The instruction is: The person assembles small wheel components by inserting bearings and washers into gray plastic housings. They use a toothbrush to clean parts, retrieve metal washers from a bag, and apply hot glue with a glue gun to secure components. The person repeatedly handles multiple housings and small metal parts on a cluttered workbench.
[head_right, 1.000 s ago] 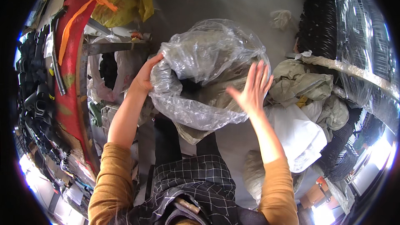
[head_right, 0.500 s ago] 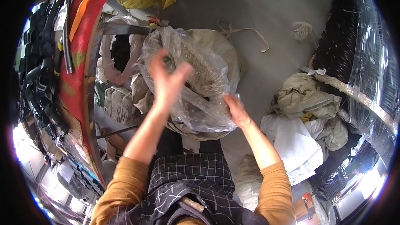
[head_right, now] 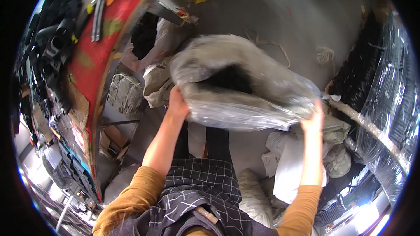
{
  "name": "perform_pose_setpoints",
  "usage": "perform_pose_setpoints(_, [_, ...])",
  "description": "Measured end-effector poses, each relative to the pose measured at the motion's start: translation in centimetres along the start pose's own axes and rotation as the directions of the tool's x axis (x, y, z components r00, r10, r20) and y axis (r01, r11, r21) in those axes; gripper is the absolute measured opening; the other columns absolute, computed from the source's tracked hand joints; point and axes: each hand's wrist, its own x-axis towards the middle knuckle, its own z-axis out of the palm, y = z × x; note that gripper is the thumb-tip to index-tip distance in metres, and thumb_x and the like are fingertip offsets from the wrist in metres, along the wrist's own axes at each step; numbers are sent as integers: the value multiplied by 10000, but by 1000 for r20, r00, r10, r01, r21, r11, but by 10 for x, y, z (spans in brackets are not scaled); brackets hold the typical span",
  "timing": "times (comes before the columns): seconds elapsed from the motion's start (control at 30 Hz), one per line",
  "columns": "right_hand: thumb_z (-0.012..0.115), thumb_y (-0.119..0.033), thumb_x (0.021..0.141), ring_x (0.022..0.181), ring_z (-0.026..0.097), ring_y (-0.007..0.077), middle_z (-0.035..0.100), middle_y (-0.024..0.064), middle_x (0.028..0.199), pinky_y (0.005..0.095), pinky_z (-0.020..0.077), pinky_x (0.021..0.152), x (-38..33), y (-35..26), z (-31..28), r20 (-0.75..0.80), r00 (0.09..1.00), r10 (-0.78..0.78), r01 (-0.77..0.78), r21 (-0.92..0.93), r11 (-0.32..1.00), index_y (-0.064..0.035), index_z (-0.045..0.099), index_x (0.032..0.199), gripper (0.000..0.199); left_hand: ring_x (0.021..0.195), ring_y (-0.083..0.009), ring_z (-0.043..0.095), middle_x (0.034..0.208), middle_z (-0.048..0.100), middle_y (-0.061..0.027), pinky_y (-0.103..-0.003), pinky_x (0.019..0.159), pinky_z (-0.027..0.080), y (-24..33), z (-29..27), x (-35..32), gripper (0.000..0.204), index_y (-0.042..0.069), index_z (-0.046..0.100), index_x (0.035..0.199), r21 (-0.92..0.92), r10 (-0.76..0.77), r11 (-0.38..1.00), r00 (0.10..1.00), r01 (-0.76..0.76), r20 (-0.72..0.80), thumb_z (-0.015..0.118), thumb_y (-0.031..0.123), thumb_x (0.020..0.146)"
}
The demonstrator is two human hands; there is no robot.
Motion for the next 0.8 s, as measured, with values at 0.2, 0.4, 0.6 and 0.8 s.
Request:
perform_pose_setpoints(0.2, [402,-400,998,1196,547,376,566,154,1322,553,459,978,-16,-51,-189,-329,925,-189,171,-81,982,-48,499,1337,498,552,-154,560,687,537,-26,-329,529,530,-54,117,-39,100,90,535,846,-221,-371,854,849,471,375,468,113,916])
perform_pose_setpoints(0.4, [594,-490,899,1217,496,355,498,180,1362,579,420,961,-33,-14,-115,-529,709,-467,-353,-839,414,-23,408,1388,701,831,-178,662,953,675,-76,-339,765,565,-28,79,-27,260,39,611,1108,-37,-439,876,826,481,354,506,221,954])
perform_pose_setpoints(0.6, [625,-160,880,1101,535,330,544,172,1230,435,403,966,-130,149,132,804,399,-441,781,-550,-296,4,524,1255,422,1079,-198,598,1248,561,-64,-408,952,486,54,-23,-24,365,119,539,1263,262,-88,959,993,105,-77,568,318,959])
perform_pose_setpoints(0.8, [654,-333,889,1305,453,318,460,207,1418,395,349,1084,-33,427,296,349,932,98,294,-886,358,31,370,1434,714,962,-109,580,1084,602,37,-306,867,476,139,-148,-81,278,158,594,1191,409,140,902,800,140,-583,607,257,931])
